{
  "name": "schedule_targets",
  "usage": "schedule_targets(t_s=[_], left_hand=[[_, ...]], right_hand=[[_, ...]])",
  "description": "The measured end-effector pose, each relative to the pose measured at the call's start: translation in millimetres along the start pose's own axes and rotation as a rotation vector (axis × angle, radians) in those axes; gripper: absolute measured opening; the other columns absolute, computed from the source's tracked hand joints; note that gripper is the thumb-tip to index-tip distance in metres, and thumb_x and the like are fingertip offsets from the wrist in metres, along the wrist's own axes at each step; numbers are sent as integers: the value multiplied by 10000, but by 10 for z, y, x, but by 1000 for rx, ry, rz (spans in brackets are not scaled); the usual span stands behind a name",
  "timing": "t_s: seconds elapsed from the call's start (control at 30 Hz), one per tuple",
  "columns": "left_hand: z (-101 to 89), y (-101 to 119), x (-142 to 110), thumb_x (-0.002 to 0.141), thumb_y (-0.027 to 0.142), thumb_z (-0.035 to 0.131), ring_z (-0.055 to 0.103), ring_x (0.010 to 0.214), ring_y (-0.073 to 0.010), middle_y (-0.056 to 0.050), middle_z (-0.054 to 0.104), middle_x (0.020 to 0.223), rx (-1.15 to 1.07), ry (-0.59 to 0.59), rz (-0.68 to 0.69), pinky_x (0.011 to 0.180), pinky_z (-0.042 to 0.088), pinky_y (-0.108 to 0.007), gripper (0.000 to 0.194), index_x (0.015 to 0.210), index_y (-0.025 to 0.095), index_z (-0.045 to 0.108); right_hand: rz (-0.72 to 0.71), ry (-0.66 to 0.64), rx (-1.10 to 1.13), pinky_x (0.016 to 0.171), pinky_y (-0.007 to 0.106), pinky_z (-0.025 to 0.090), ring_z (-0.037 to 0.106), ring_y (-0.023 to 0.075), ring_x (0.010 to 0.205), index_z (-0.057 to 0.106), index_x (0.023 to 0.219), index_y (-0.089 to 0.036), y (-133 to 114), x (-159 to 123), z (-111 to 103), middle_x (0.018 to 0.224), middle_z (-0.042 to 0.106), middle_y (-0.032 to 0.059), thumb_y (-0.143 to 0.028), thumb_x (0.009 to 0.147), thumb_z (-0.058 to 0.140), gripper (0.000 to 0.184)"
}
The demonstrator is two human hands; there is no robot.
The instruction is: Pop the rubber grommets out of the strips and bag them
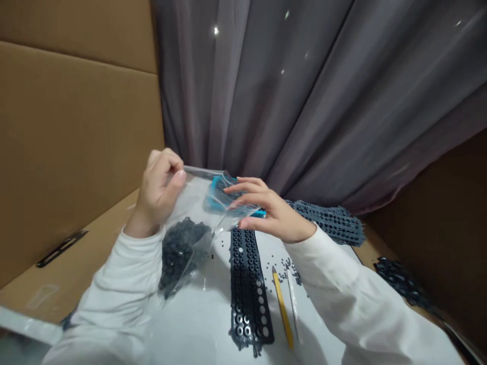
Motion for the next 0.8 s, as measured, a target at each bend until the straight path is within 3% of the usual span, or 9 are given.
schedule_targets(t_s=[0.13, 0.27, 0.33, 0.43, 0.5, 0.53, 0.6, 0.7, 0.8], left_hand=[[34, 5, 369, 898, 408, 439, 449, 726, -160, -3, 474, 693, 123, -185, 65, 689, 377, -304, 280, 721, 193, 468], [-190, 50, 750, 877, 454, 486, 473, 724, -152, -17, 497, 706, 268, -165, 47, 688, 427, -315, 314, 747, 170, 520], [-406, 282, 814, 881, 457, 490, 477, 745, -146, -17, 502, 733, 339, -102, 78, 714, 436, -337, 309, 769, 172, 533], [-715, 827, 649, 906, 420, 465, 516, 864, -161, -9, 500, 788, 390, 103, 165, 804, 433, -387, 232, 791, 229, 530], [-776, 1113, 440, 904, 362, 486, 532, 837, -162, 10, 499, 723, 422, 156, 238, 809, 424, -414, 190, 745, 266, 524], [-757, 1208, 342, 896, 339, 506, 525, 710, -140, 30, 494, 667, 384, 157, 339, 794, 422, -424, 191, 724, 259, 528], [-656, 1239, 218, 855, 323, 576, 479, 584, -114, 50, 515, 607, 304, 90, 443, 737, 417, -401, 191, 691, 227, 550], [-500, 1007, 169, 854, 373, 564, 457, 628, -147, 23, 528, 571, 308, -62, 384, 685, 385, -355, 251, 669, 203, 575], [-499, 628, -4, 862, 471, 499, 503, 746, -172, -25, 592, 759, 202, -44, 178, 764, 391, -373, 304, 775, 199, 602]], right_hand=[[-29, 119, -151, 997, 493, 357, 475, 250, 1166, 663, 752, -182, 241, 23, -251, 1104, 652, 76, -276, 802, 646, 108], [-43, 234, -263, 992, 514, 333, 528, 238, 1071, 658, 765, -191, 313, 361, -634, 1114, 617, 91, -266, 794, 651, 81], [-78, 354, -281, 1009, 491, 317, 515, 224, 1085, 652, 762, -206, 171, 506, -866, 1117, 598, 91, -264, 792, 653, 66], [-190, 574, -218, 973, 422, 385, 492, 202, 1124, 633, 829, -212, -177, 549, -1086, 1168, 550, 70, -274, 835, 598, 71], [-248, 602, -152, 897, 369, 452, 495, 198, 1126, 624, 871, -199, -330, 499, -1033, 1171, 532, 65, -264, 862, 547, 100], [-253, 576, -129, 872, 348, 466, 504, 194, 1113, 624, 868, -193, -349, 469, -947, 1149, 536, 63, -251, 868, 529, 112], [-220, 495, -95, 867, 327, 466, 530, 180, 1059, 634, 823, -186, -281, 412, -713, 1070, 554, 55, -210, 860, 511, 131], [-129, 374, -16, 833, 296, 479, 560, 153, 941, 651, 769, -191, -54, 354, -407, 982, 562, 35, -171, 832, 503, 162], [-39, 480, 94, 747, 267, 500, 566, 128, 822, 647, 772, -190, 117, 343, -409, 936, 560, 29, -172, 818, 502, 153]])
Point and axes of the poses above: each hand's wrist, its own x-axis towards the middle knuckle, its own z-axis out of the palm, y = z × x, the point moved 3 cm from there along x, towards the middle knuckle
